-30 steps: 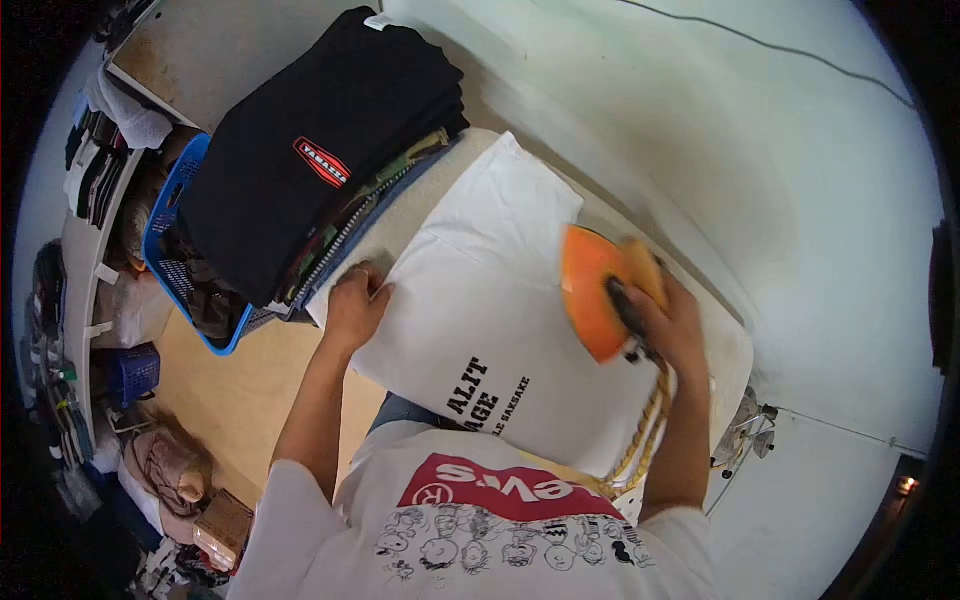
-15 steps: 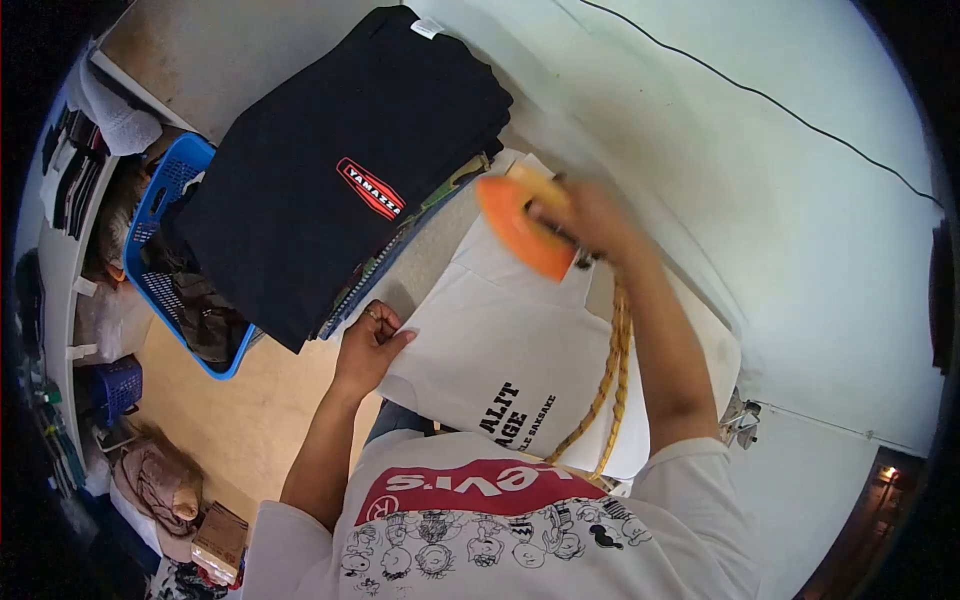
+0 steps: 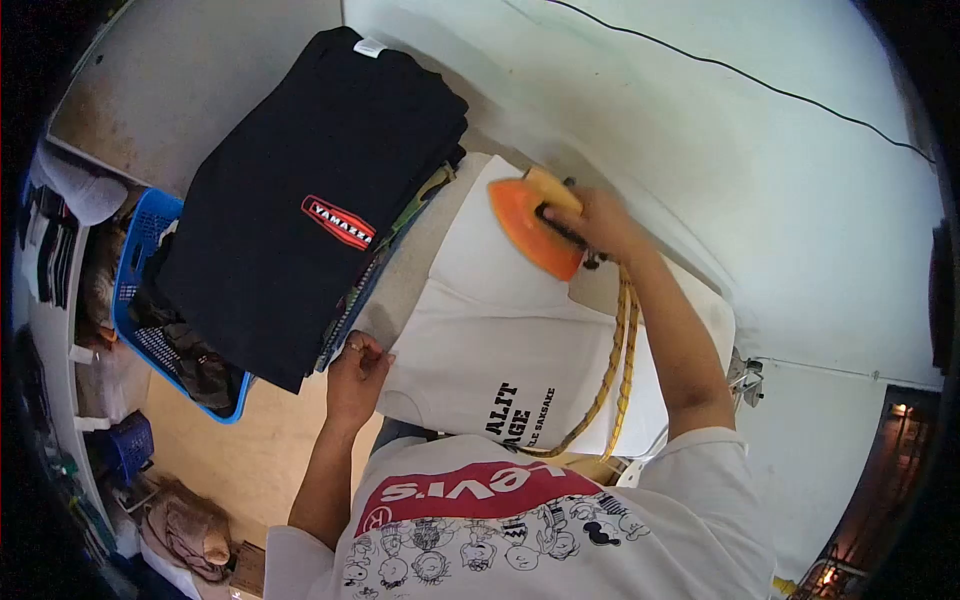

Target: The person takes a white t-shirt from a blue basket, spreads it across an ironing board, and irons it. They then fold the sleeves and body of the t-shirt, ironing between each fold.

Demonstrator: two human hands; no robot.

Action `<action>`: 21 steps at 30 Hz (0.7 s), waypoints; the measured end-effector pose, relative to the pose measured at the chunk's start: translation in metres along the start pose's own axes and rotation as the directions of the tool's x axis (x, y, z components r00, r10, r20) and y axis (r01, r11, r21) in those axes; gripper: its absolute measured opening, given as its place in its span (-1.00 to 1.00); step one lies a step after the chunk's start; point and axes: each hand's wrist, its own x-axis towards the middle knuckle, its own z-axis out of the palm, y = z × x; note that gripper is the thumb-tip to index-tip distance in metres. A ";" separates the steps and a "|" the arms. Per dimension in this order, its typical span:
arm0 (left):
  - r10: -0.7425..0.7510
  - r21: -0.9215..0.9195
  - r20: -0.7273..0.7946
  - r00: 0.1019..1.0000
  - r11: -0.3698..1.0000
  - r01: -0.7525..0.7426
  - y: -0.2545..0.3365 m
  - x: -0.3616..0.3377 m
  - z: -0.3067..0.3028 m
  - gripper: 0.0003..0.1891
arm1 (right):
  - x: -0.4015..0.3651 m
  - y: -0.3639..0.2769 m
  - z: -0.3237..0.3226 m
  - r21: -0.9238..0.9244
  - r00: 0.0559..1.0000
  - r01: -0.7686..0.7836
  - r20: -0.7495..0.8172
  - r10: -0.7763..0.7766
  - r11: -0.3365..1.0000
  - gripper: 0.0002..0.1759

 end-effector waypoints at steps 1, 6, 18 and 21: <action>0.005 -0.002 0.009 1.000 1.000 -0.005 0.001 0.001 0.000 -0.80 | -0.001 0.002 0.002 -0.001 1.000 -0.010 -0.005 0.010 1.000 -0.35; 0.024 -0.032 0.003 1.000 0.999 -0.024 -0.005 -0.006 -0.004 -0.84 | 0.012 0.046 0.004 -0.011 0.978 -0.141 -0.155 0.138 0.990 -0.36; -0.037 0.280 0.094 0.995 0.960 0.009 -0.128 -0.089 -0.001 -0.67 | -0.123 0.113 -0.039 0.265 0.917 -0.314 -0.163 0.363 0.912 -0.51; -0.248 -0.136 0.276 0.929 0.946 0.293 -0.177 -0.086 0.040 -0.40 | -0.230 0.141 -0.039 0.392 0.861 -0.409 -0.134 0.491 0.824 -0.46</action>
